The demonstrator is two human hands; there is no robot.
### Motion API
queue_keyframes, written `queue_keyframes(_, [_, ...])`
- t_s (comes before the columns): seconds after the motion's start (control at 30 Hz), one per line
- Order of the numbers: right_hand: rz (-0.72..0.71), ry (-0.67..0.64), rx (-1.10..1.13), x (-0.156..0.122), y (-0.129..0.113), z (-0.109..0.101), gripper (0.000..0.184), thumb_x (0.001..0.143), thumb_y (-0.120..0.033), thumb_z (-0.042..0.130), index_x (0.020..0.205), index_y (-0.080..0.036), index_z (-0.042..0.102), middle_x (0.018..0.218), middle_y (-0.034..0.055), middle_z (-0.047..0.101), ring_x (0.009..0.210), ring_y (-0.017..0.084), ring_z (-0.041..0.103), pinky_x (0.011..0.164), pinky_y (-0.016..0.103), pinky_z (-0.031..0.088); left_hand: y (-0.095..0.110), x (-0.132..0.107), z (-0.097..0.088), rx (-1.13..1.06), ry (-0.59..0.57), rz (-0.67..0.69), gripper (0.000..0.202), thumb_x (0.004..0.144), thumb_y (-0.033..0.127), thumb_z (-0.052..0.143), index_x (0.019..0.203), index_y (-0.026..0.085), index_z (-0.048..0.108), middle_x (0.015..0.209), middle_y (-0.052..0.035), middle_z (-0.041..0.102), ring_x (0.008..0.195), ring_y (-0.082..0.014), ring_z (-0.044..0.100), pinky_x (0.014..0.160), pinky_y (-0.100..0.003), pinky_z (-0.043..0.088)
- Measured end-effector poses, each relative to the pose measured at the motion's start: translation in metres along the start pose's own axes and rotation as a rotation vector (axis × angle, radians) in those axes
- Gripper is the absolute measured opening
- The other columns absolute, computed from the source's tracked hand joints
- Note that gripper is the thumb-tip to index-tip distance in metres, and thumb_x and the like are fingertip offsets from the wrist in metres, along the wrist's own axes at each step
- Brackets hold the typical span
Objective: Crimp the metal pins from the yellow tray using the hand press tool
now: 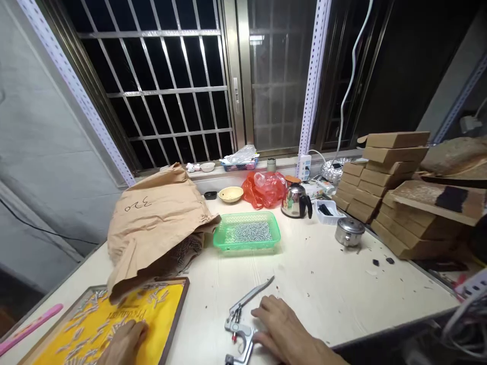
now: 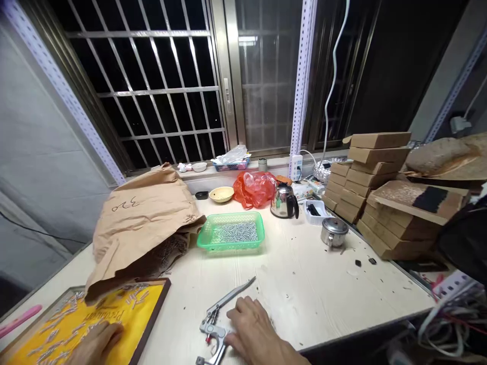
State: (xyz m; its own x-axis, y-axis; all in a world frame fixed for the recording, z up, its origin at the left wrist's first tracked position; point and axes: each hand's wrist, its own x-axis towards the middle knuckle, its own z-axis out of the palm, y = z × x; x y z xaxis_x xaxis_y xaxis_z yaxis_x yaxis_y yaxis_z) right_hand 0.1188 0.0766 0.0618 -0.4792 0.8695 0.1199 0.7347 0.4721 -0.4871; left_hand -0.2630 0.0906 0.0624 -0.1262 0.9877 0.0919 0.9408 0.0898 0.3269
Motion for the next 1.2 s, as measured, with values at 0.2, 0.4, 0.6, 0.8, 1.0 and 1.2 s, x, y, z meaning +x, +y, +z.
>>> queue_keyframes(0.2, [0.028, -0.040, -0.171, -0.020, 0.011, 0.010, 0.011, 0.089, -0.017, 0.051, 0.081, -0.019, 0.058, 0.090, 0.0026, 0.057, 0.088, 0.018, 0.049, 0.075, 0.030, 0.032, 0.111, -0.026, 0.000, -0.551, -0.240, -0.179, 0.040, 0.067, 0.053, 0.058, 0.085, 0.018, 0.065, 0.073, -0.0023, 0.065, 0.063, -0.0175, 0.058, 0.057, -0.026, 0.046])
queue_keyframes(0.4, [-0.091, -0.023, -0.248, -0.019, 0.020, 0.013, 0.012, 0.090, -0.019, 0.052, 0.079, -0.018, 0.057, 0.084, 0.0024, 0.057, 0.084, 0.017, 0.046, 0.071, 0.032, 0.026, 0.168, -0.047, 0.051, -0.914, -0.531, -0.399, 0.045, 0.055, 0.052, 0.071, 0.072, 0.012, 0.061, 0.049, 0.0044, 0.051, 0.043, -0.0064, 0.042, 0.041, -0.018, 0.031])
queue_keyframes(0.6, [-0.134, 0.009, -0.305, -0.013, 0.022, 0.005, 0.015, 0.092, -0.014, 0.045, 0.080, -0.017, 0.055, 0.085, 0.0037, 0.058, 0.082, 0.018, 0.045, 0.071, 0.033, 0.025, 0.168, -0.044, 0.068, -0.845, -0.573, -0.447, 0.051, 0.053, 0.057, 0.071, 0.070, 0.011, 0.059, 0.040, 0.0061, 0.047, 0.032, -0.0035, 0.033, 0.034, -0.017, 0.020])
queue_keyframes(0.8, [-0.142, -0.037, -0.325, -0.007, 0.026, -0.005, 0.014, 0.090, -0.011, 0.046, 0.080, -0.017, 0.054, 0.086, 0.0041, 0.058, 0.082, 0.019, 0.044, 0.071, 0.034, 0.025, 0.175, -0.045, 0.069, -0.814, -0.614, -0.491, 0.051, 0.052, 0.059, 0.071, 0.069, 0.013, 0.057, 0.037, 0.0063, 0.047, 0.032, -0.0037, 0.033, 0.033, -0.017, 0.022])
queue_keyframes(1.0, [-0.133, -0.038, -0.308, -0.011, 0.031, 0.001, 0.014, 0.090, -0.011, 0.045, 0.082, -0.017, 0.054, 0.086, 0.0052, 0.057, 0.086, 0.019, 0.044, 0.072, 0.033, 0.025, 0.177, -0.046, 0.070, -0.770, -0.624, -0.491, 0.047, 0.052, 0.058, 0.070, 0.062, 0.016, 0.052, 0.035, 0.0073, 0.045, 0.031, -0.0039, 0.033, 0.033, -0.017, 0.023])
queue_keyframes(1.2, [-0.125, -0.014, -0.304, -0.013, 0.029, 0.002, 0.012, 0.088, -0.008, 0.046, 0.083, -0.017, 0.054, 0.088, 0.0050, 0.056, 0.084, 0.019, 0.044, 0.073, 0.034, 0.026, 0.179, -0.045, 0.070, -0.799, -0.692, -0.546, 0.046, 0.050, 0.057, 0.070, 0.058, 0.017, 0.049, 0.031, 0.0072, 0.044, 0.027, -0.0034, 0.029, 0.032, -0.017, 0.018])
